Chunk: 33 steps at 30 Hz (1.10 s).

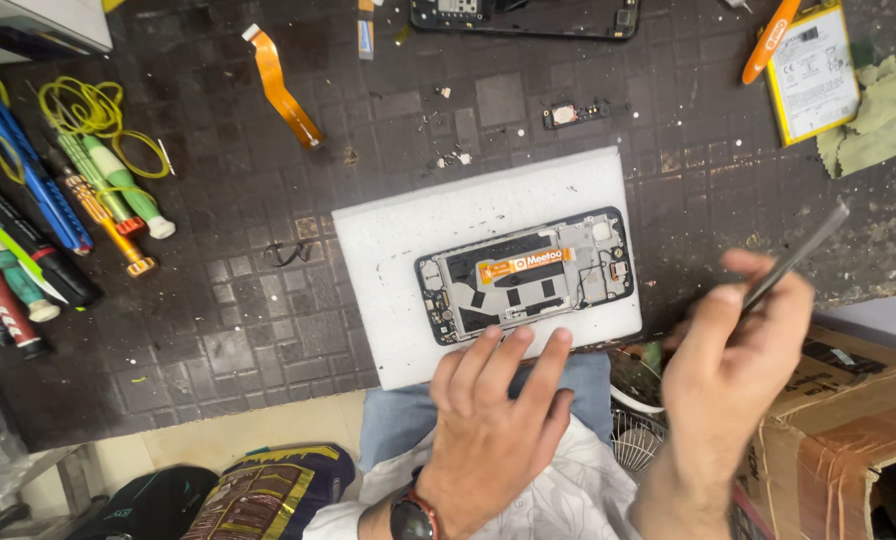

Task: The person uses tweezers and a precision screwdriver to remove small components and screws from a disassembled smartphone chassis. They then wipe the interior surfaces with a cloth.

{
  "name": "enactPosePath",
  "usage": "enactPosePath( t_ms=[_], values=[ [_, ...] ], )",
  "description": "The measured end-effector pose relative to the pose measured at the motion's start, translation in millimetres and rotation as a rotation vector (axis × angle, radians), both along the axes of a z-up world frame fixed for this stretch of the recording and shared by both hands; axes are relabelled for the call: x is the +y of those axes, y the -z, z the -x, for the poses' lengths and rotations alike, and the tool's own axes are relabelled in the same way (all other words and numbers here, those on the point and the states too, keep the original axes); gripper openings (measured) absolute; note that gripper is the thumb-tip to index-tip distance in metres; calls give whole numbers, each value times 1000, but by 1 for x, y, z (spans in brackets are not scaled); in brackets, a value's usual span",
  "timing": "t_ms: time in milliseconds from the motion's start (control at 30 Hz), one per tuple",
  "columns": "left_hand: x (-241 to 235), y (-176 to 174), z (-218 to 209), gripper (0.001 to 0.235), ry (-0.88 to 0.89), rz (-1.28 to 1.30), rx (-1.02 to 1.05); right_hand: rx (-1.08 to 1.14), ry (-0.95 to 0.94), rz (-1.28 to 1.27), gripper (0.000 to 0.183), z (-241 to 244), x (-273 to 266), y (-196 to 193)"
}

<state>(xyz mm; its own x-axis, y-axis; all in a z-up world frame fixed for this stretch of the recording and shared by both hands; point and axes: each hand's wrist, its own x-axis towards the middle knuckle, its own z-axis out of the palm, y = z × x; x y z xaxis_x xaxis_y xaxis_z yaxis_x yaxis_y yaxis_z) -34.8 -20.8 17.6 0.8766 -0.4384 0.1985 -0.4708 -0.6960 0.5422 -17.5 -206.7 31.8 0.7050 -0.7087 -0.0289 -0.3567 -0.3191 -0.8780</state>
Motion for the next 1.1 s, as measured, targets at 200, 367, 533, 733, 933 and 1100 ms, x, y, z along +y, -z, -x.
enactPosePath(
  t_ms=[200, 367, 533, 733, 933, 1100],
  values=[
    [27, -7, -11, 67, -233, -42, -100, 94, -144, 367, 12, -22, -40, 5],
    [39, -12, -19, 64, -233, -135, -37, 156, -186, 511, 11, -23, -42, 16],
    [40, -16, -22, 63, -179, -284, -100, 142, -211, 593, 13, -26, -37, 18],
    [47, -17, -28, 64, -116, -363, -127, 142, -194, 623, 18, -26, -35, 17],
    [49, -11, -27, 63, -97, -389, -176, 158, -235, 749, 18, -45, -36, 18],
    [51, -1, -23, 63, -97, -350, -190, 10, -313, 793, 35, -53, -31, 13]
  ],
)
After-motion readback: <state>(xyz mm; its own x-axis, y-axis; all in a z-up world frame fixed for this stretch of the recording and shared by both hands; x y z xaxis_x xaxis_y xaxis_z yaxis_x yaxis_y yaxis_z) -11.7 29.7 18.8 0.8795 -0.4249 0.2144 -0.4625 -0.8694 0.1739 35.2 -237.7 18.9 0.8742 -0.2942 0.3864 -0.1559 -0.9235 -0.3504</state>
